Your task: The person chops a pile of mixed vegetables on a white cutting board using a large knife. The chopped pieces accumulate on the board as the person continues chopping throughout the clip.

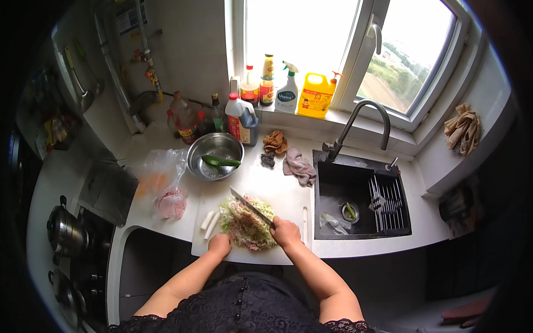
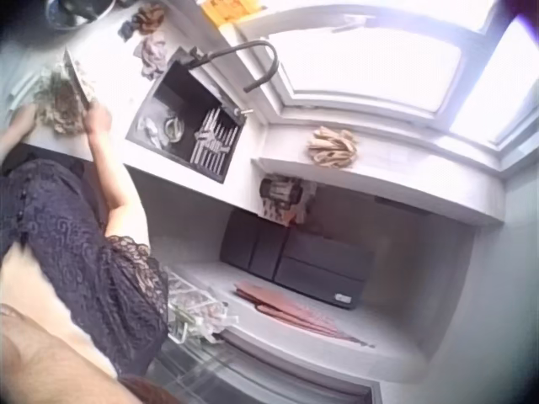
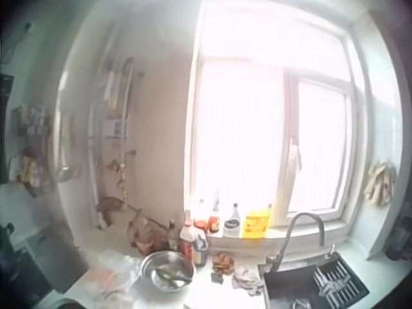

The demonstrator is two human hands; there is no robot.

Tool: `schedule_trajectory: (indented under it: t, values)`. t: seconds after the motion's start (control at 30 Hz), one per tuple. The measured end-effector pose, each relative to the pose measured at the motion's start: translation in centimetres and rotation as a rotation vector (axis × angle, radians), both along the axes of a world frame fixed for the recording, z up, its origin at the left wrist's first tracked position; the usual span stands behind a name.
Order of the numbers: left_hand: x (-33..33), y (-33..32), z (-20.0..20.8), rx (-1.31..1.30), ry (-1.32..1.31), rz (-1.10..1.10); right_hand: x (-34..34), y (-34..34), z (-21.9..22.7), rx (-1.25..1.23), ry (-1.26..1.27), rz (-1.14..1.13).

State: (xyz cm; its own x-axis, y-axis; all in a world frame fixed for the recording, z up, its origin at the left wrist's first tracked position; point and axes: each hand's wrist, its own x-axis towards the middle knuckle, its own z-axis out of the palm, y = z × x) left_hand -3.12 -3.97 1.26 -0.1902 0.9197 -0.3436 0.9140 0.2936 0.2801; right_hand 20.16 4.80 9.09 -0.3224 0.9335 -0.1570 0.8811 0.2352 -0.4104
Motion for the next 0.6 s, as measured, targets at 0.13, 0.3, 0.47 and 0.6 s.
schedule_trajectory:
  t: [0.13,0.3,0.47,0.6]
  values:
    - [0.2,0.3,0.4,-0.012,-0.036,-0.012,0.1,0.3,-1.1,0.026,-0.023,-0.048]
    - [-0.1,0.0,-0.5,0.057,-0.018,-0.007,0.1,0.9,-0.1,-0.027,-0.062,-0.033]
    - [-0.2,0.0,-1.7,0.138,-0.02,0.026,0.1,0.6,-2.0,-0.013,-0.073,-0.059]
    - [0.0,0.1,0.2,0.032,-0.043,-0.016,0.7,0.8,-1.4,0.004,-0.055,-0.03]
